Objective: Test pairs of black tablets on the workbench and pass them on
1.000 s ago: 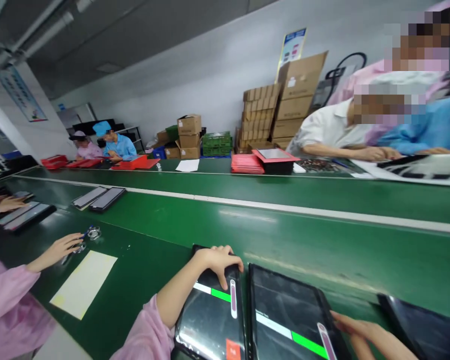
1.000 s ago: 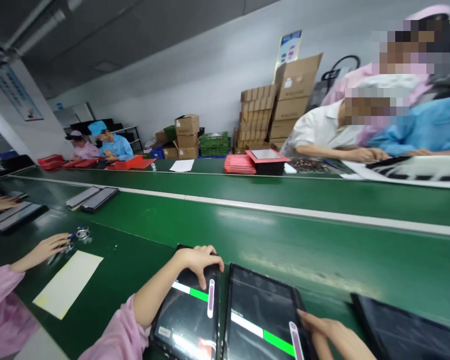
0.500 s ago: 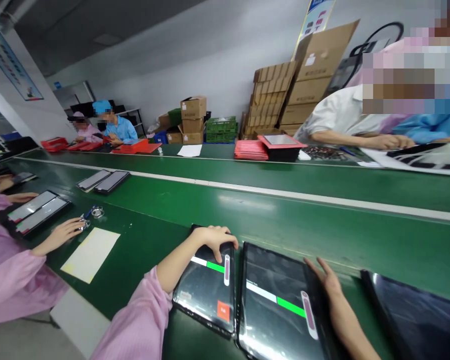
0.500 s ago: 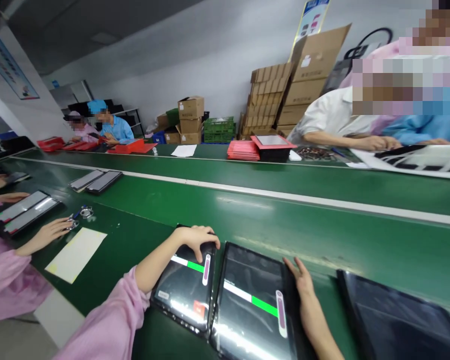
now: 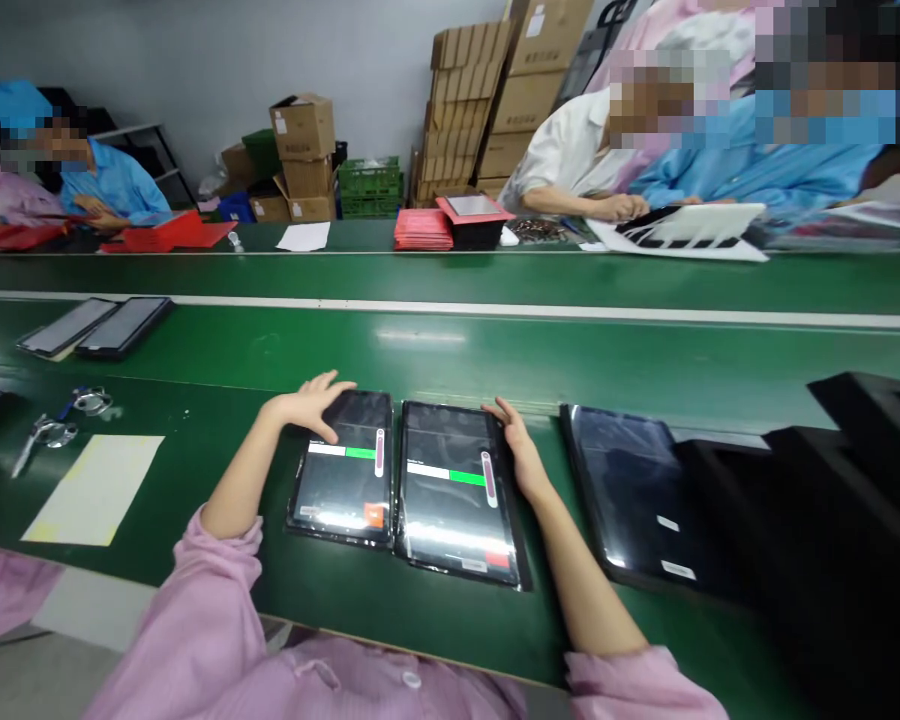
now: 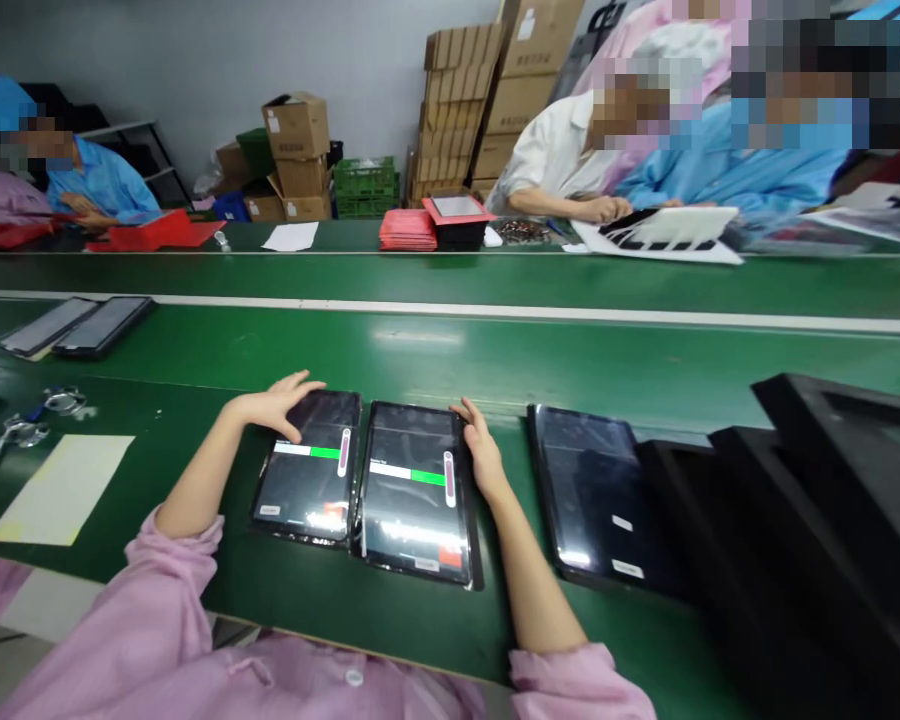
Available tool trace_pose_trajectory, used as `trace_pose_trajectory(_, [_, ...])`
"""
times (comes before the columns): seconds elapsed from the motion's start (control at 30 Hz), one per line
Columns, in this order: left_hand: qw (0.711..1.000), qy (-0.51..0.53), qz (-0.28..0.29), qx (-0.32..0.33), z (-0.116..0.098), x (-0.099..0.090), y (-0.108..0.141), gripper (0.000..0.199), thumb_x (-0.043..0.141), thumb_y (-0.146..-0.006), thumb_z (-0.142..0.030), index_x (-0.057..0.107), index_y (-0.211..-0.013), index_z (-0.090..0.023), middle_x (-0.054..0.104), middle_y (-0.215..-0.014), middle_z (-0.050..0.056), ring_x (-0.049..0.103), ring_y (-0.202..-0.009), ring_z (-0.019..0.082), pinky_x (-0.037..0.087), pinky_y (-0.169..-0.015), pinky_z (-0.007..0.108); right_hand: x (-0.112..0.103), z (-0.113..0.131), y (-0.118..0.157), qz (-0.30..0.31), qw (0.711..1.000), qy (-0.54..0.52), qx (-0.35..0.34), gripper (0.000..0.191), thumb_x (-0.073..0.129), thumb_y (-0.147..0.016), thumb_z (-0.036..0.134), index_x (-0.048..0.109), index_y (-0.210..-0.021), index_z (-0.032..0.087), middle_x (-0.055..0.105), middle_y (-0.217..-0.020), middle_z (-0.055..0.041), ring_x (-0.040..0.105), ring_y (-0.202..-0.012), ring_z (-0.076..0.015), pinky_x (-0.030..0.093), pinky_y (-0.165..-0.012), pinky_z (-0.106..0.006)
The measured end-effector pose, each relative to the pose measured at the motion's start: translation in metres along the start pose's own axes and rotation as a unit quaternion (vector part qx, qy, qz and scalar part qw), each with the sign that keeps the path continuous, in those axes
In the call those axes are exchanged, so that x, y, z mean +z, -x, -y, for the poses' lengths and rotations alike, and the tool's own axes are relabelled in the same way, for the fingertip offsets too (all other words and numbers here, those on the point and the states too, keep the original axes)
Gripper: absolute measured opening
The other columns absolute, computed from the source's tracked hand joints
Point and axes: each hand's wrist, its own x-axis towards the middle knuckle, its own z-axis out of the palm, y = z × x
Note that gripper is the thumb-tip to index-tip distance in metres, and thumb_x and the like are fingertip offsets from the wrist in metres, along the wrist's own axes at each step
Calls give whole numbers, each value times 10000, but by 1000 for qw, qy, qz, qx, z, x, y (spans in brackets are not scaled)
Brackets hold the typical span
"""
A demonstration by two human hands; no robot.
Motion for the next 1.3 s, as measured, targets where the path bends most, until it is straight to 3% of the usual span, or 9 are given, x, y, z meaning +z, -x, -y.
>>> trace_pose_trajectory(0.07, [992, 95, -81, -30, 23, 9, 34, 1179, 858, -616, -547, 219, -1567, -270, 10, -1668, 212, 46, -1507, 486, 174, -1155, 663, -2, 2, -1, 15, 1000, 8, -4, 751, 353, -898, 763, 386, -1480, 289, 562, -1448, -91, 512, -1340, -287, 338, -1163, -494])
trace_pose_trajectory(0.17, [934, 319, -151, -52, 38, 48, 80, 1054, 749, -765, -566, 133, -1573, -286, 218, -1624, 220, 371, -1417, 388, 339, -1112, 582, -3, 14, 1, 21, 998, 54, -8, 728, 332, -933, 719, 358, -1500, 263, 534, -1467, -123, 492, -1359, -300, 342, -1155, -522])
trace_pose_trajectory(0.3, [796, 542, -264, -43, 19, 116, 109, 823, 661, -859, -524, 246, -1513, -246, 408, -1535, 196, 447, -1378, 294, 324, -1153, 492, 6, 52, 23, 21, 967, 218, -131, 594, 348, -990, 592, 457, -1453, 236, 502, -1477, -148, 438, -1389, -315, 316, -1156, -532])
trace_pose_trajectory(0.4, [755, 568, -325, -45, 4, 141, 111, 771, 677, -845, -443, 262, -1470, -263, 423, -1520, 158, 388, -1428, 264, 264, -1194, 473, 22, 84, 51, 94, 919, 292, -247, 487, 312, -1024, 495, 591, -1341, 253, 526, -1446, -127, 445, -1374, -318, 301, -1145, -533])
trace_pose_trajectory(0.57, [791, 538, -290, -16, 11, 141, 108, 895, 741, -705, -397, 237, -1436, -283, 386, -1508, 145, 330, -1447, 319, 225, -1192, 557, 48, 108, 79, 206, 861, 313, -344, 409, 357, -1027, 374, 747, -1094, 270, 553, -1424, -102, 486, -1332, -310, 219, -1156, -561])
trace_pose_trajectory(0.8, [874, 421, -241, 21, 8, 139, 117, 841, 687, -820, -452, 184, -1479, -311, 155, -1616, 133, 153, -1512, 339, 135, -1214, 575, 51, 109, 81, 228, 866, 276, -349, 375, 426, -979, 261, 800, -954, 261, 571, -1406, -94, 502, -1297, -304, 254, -1130, -569])
trace_pose_trajectory(1.07, [931, 310, -194, 6, 1, 133, 122, 898, 606, -908, -520, 17, -1548, -298, -6, -1629, 152, 55, -1527, 367, 112, -1221, 589, 58, 118, 85, 277, 856, 262, -349, 334, 483, -919, 255, 801, -820, 270, 571, -1431, -54, 488, -1314, -314, 220, -1146, -589])
trace_pose_trajectory(1.17, [945, 292, -144, -17, 2, 111, 118, 929, 557, -921, -580, -59, -1560, -309, -34, -1630, 158, 58, -1527, 378, 170, -1204, 601, 45, 112, 73, 185, 899, 240, -316, 358, 439, -957, 286, 794, -920, 301, 587, -1405, -48, 530, -1276, -297, 271, -1132, -578])
trace_pose_trajectory(1.3, [977, 157, -137, -42, -16, 64, 76, 761, 532, -926, -606, 203, -1563, -351, 29, -1664, 108, -13, -1530, 402, 89, -1184, 664, 17, 81, 43, -94, 969, 185, -133, 314, 487, -957, 384, 734, -1094, 246, 676, -1151, -104, 616, -1095, -272, 489, -964, -477])
